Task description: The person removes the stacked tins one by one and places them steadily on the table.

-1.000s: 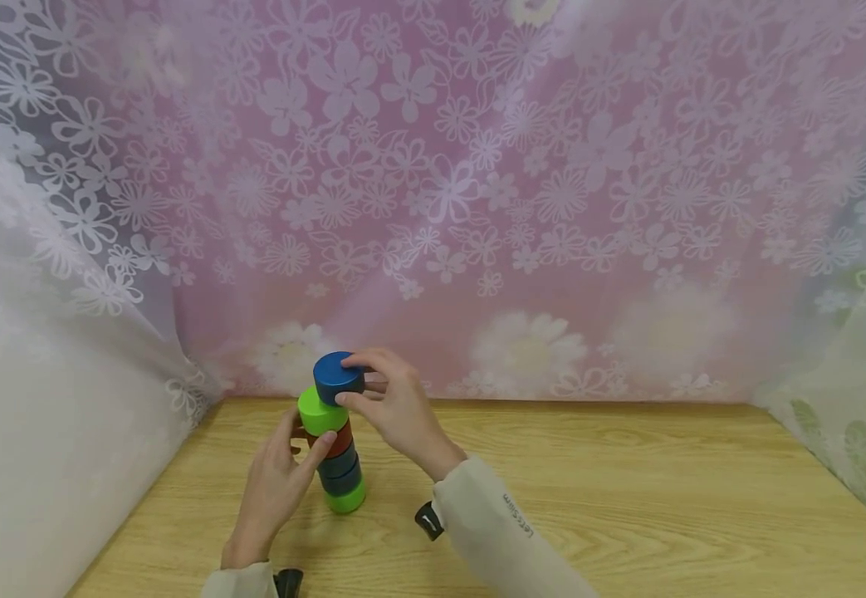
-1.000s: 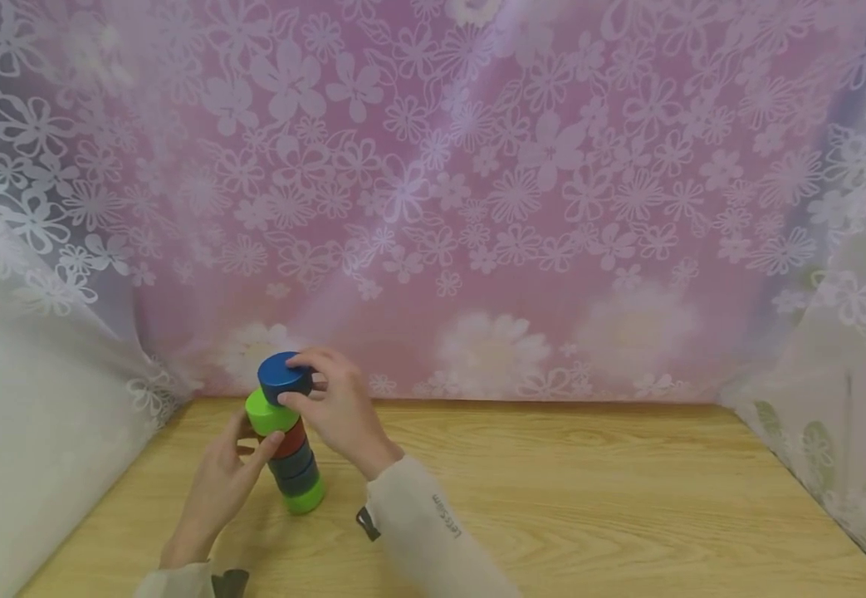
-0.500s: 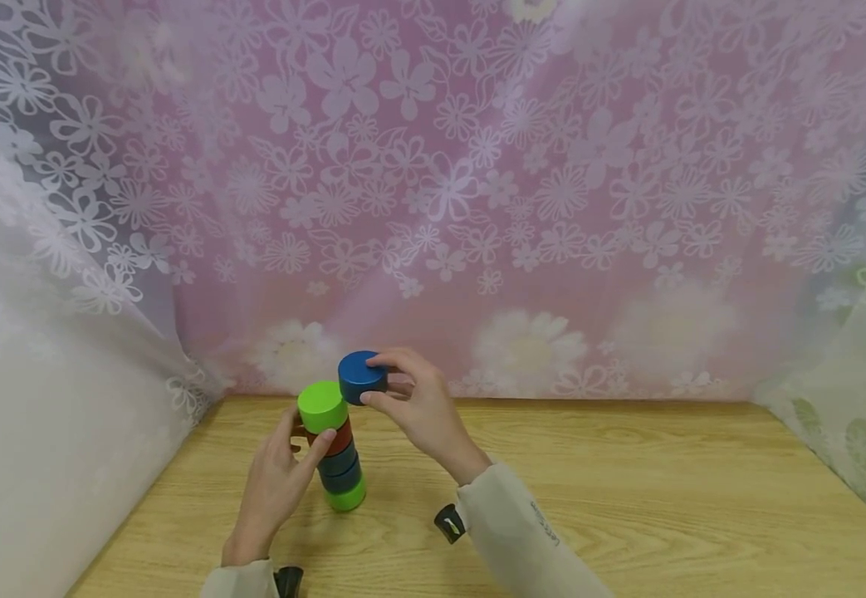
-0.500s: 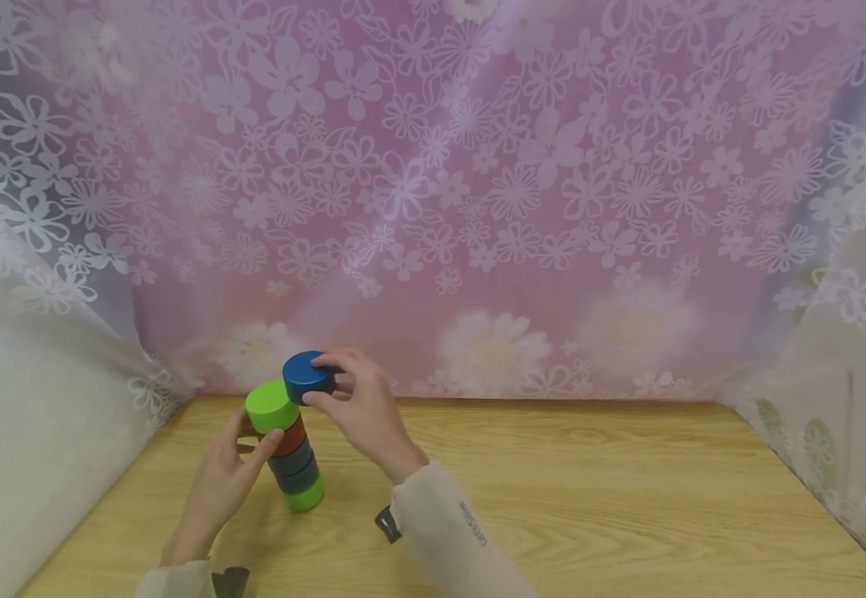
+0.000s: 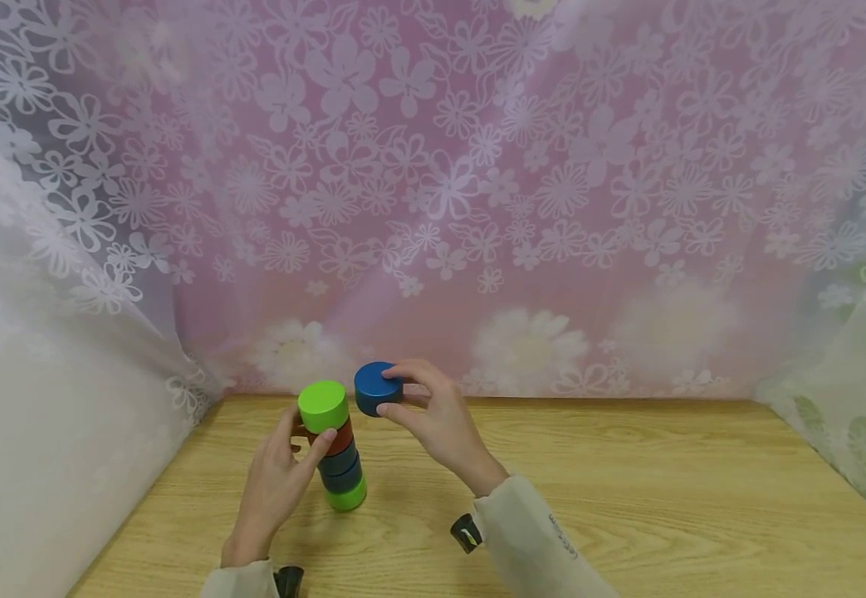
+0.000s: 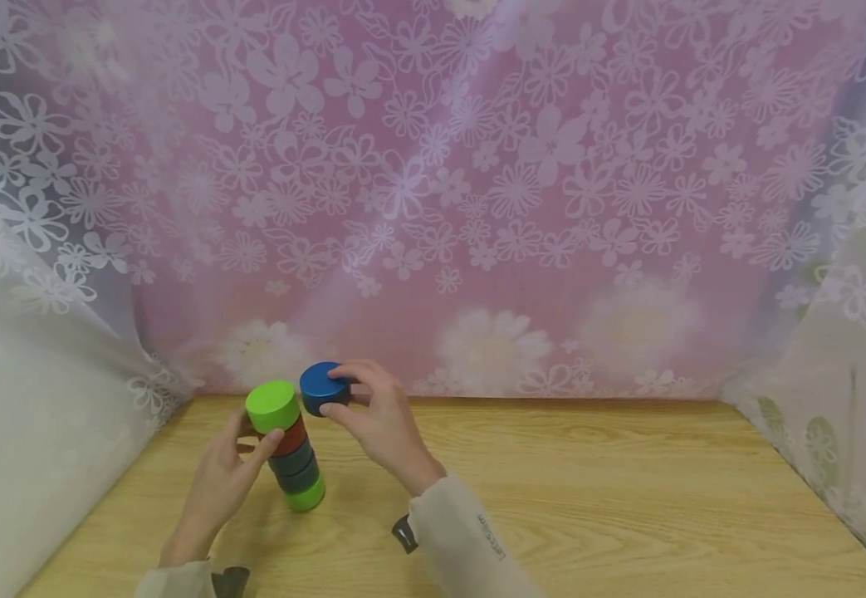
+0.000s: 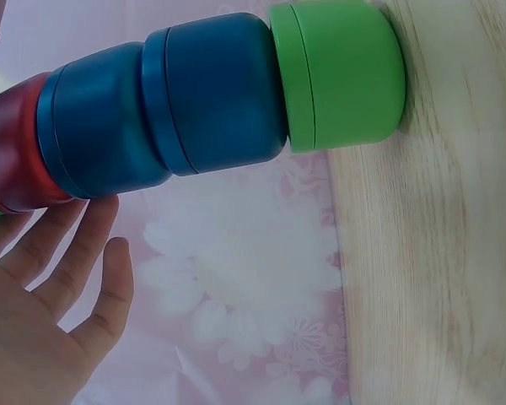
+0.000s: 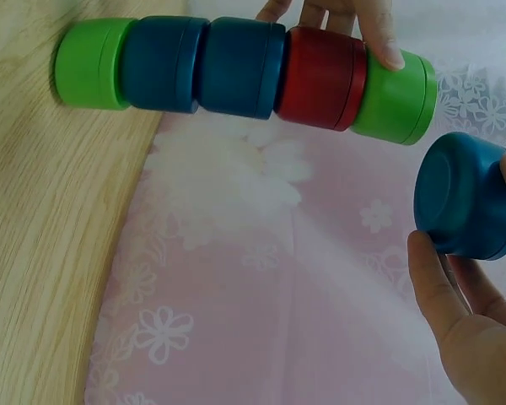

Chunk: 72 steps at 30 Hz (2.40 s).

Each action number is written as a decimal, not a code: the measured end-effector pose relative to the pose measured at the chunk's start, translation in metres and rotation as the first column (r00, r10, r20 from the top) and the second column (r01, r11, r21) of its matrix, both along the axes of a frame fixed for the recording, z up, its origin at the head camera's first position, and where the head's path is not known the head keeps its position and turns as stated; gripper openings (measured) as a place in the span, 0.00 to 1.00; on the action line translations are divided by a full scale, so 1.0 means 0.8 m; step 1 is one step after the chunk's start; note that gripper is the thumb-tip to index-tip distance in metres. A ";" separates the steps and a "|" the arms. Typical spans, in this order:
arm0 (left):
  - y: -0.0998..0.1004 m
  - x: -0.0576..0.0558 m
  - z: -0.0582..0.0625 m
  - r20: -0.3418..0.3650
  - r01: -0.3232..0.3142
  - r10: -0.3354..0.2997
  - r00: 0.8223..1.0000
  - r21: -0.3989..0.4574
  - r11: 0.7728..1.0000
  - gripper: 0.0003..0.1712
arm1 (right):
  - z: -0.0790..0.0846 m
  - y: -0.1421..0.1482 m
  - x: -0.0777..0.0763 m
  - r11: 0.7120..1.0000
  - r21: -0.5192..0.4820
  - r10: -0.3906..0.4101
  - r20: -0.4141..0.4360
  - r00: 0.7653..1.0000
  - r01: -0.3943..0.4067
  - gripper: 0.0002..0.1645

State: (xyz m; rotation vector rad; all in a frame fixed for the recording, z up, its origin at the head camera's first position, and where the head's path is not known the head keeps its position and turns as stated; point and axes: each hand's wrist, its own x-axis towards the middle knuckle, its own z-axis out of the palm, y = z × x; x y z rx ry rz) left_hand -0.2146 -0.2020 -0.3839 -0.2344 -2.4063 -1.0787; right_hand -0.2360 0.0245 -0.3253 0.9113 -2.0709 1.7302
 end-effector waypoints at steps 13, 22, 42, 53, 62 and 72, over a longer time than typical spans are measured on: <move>-0.002 0.002 0.001 -0.004 0.016 -0.016 1.000 0.009 1.000 0.33 | -0.014 0.023 -0.003 0.999 -0.035 -0.019 0.036 0.999 0.021 0.21; -0.003 0.002 0.000 -0.008 0.019 -0.019 1.000 0.004 1.000 0.33 | -0.023 0.033 -0.001 0.999 -0.001 -0.041 0.019 0.999 0.041 0.22; -0.002 0.002 0.001 -0.006 0.026 -0.026 1.000 0.020 0.999 0.31 | -0.042 0.050 -0.001 0.993 0.075 -0.089 0.040 0.995 0.086 0.20; -0.002 0.001 0.000 -0.006 0.027 -0.027 1.000 0.024 0.999 0.31 | -0.057 0.063 -0.005 0.985 0.144 -0.103 0.031 0.994 0.097 0.20; -0.003 0.000 -0.001 -0.002 0.025 -0.024 1.000 0.022 0.999 0.32 | -0.065 0.070 -0.008 0.978 0.183 -0.108 0.029 0.994 0.101 0.20; -0.002 0.001 -0.001 0.006 0.029 -0.029 1.000 0.030 0.999 0.32 | -0.074 0.084 -0.016 0.969 0.229 -0.095 0.020 0.995 0.088 0.18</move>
